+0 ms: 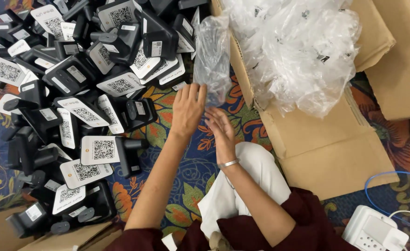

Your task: The person packs small electronic QR-code scanners into plastic bags and places them into cardboard boxes.

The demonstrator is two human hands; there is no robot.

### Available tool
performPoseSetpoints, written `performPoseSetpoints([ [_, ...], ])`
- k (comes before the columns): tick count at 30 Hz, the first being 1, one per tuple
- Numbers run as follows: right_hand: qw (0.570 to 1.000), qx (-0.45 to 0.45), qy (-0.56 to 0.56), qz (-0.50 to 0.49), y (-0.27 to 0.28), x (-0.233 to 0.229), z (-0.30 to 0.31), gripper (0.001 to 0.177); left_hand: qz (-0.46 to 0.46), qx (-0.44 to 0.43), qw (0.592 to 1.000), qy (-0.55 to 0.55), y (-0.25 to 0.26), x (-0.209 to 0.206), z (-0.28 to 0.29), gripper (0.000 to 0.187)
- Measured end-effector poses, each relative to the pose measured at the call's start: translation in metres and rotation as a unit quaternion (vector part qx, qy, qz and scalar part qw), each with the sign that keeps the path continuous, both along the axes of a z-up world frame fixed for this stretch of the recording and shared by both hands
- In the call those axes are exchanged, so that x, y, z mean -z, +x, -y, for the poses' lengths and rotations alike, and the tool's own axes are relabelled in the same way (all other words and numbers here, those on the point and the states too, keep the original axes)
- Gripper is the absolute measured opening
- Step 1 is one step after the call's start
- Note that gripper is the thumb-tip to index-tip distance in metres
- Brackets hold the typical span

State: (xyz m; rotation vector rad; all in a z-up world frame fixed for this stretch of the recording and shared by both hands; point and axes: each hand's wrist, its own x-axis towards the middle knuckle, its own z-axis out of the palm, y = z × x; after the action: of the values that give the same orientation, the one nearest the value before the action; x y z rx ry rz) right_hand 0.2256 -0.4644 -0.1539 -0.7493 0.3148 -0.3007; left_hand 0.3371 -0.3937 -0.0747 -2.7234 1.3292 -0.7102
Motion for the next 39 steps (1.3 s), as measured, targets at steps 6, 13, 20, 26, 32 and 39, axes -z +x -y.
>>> performPoseSetpoints([
  [6,0.997,0.040,-0.063,0.027,-0.001,0.009,-0.007,0.044,-0.003,-0.007,1.000,0.014,-0.044,-0.028,-0.031,0.040],
  [13,0.992,-0.039,-0.085,0.087,-0.004,-0.006,-0.014,0.053,0.004,-0.001,1.000,0.001,-0.083,-0.042,-0.060,0.041],
  [20,0.953,-0.114,-0.206,0.192,0.014,0.054,-0.033,0.051,-0.013,0.039,0.999,0.026,-0.134,-0.046,-0.070,0.049],
  [26,0.950,-0.237,-0.133,0.155,0.008,0.025,-0.031,0.063,-0.053,0.094,0.993,0.040,-0.162,-0.044,-0.079,0.047],
  [32,0.919,-0.321,0.050,0.224,-0.004,-0.011,-0.029,0.089,-0.112,0.022,0.993,-0.042,-0.151,-0.058,-0.093,0.042],
  [39,0.883,-0.431,0.018,0.184,-0.013,-0.037,-0.021,0.104,-0.062,-0.173,0.953,-0.242,-0.095,-0.101,-0.131,0.028],
])
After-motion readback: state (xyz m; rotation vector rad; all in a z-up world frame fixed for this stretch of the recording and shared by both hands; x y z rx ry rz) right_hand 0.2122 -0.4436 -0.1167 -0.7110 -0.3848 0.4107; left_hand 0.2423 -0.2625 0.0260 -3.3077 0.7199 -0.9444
